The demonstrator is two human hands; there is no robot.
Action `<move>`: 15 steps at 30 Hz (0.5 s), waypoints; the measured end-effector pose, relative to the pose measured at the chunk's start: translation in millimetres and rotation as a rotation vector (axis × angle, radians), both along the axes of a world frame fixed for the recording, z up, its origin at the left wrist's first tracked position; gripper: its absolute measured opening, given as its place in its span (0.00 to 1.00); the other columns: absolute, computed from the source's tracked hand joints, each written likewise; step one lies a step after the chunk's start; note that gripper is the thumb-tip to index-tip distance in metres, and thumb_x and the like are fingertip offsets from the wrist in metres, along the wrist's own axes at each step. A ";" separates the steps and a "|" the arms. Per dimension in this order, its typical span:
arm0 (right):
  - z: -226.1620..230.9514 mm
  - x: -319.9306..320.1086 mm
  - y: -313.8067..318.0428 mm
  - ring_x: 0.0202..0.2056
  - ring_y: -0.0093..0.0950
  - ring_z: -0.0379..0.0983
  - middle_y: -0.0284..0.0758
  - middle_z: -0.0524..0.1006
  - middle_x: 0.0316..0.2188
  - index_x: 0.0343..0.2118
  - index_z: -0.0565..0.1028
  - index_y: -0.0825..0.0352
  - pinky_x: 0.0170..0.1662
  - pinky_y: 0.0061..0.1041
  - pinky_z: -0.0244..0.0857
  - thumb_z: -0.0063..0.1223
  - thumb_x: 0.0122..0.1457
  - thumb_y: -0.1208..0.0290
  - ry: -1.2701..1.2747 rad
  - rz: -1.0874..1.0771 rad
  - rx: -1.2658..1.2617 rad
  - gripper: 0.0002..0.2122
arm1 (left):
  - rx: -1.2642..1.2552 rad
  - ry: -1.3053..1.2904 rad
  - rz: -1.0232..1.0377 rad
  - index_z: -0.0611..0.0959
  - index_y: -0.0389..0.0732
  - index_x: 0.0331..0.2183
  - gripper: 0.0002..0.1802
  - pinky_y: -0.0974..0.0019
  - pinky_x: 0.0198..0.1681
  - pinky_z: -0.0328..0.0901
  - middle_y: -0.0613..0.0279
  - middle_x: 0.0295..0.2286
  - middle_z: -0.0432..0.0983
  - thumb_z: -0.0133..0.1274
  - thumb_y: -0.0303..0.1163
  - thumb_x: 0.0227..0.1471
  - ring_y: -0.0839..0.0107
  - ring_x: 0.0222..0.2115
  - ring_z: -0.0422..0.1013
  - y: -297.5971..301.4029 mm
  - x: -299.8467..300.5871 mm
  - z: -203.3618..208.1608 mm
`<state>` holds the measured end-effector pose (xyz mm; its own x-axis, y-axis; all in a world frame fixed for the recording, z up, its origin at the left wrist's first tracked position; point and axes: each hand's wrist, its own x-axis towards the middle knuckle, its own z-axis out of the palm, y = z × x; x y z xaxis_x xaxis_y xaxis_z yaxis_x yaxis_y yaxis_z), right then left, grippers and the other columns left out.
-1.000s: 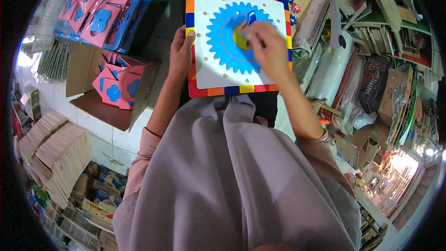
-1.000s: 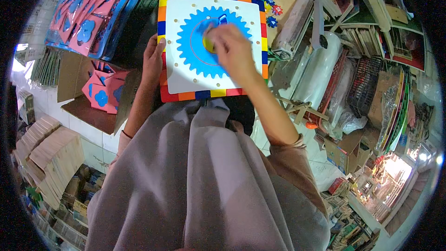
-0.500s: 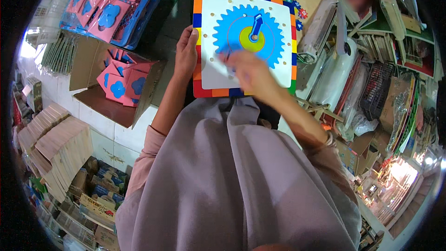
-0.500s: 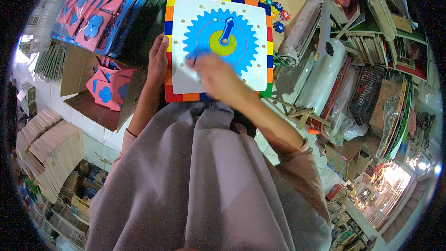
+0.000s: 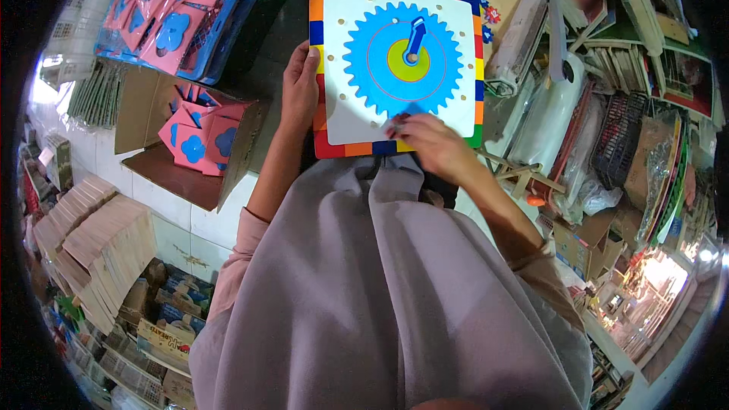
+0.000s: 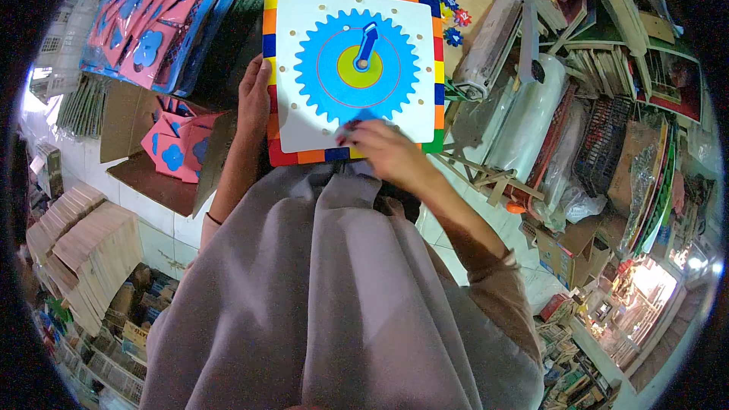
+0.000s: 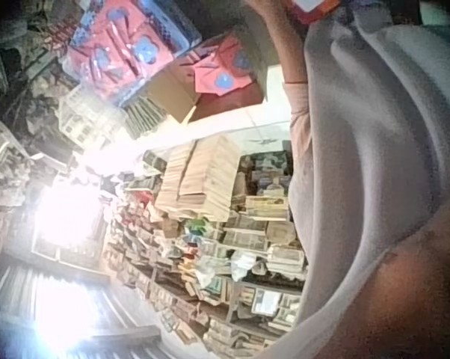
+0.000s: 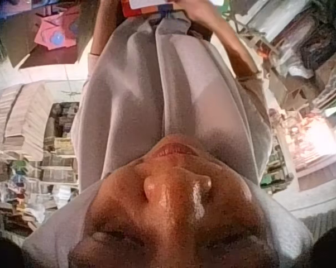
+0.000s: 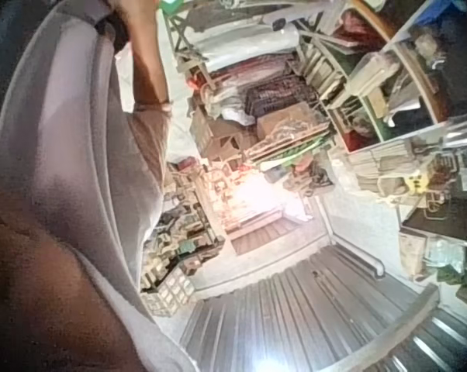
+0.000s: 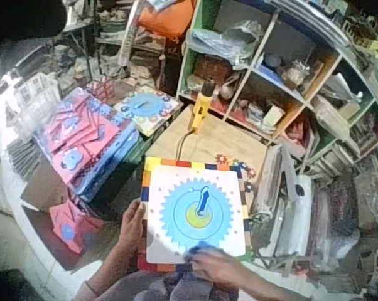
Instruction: Assembling and inspecting a colorful gear-based clock toy on a wooden base.
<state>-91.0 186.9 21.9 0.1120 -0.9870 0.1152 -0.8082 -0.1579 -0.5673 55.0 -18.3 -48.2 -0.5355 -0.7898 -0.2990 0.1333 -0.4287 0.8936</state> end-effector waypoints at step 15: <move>-1.5 32.3 -15.3 0.42 0.35 0.69 0.38 0.74 0.35 0.35 0.74 0.67 0.45 0.30 0.64 0.45 0.46 0.85 -0.383 -0.207 -0.024 0.13 | -0.001 0.082 -0.028 0.72 0.36 0.43 0.13 0.74 0.40 0.63 0.65 0.35 0.73 0.46 0.33 0.58 0.80 0.35 0.68 -2.9 -5.3 -8.6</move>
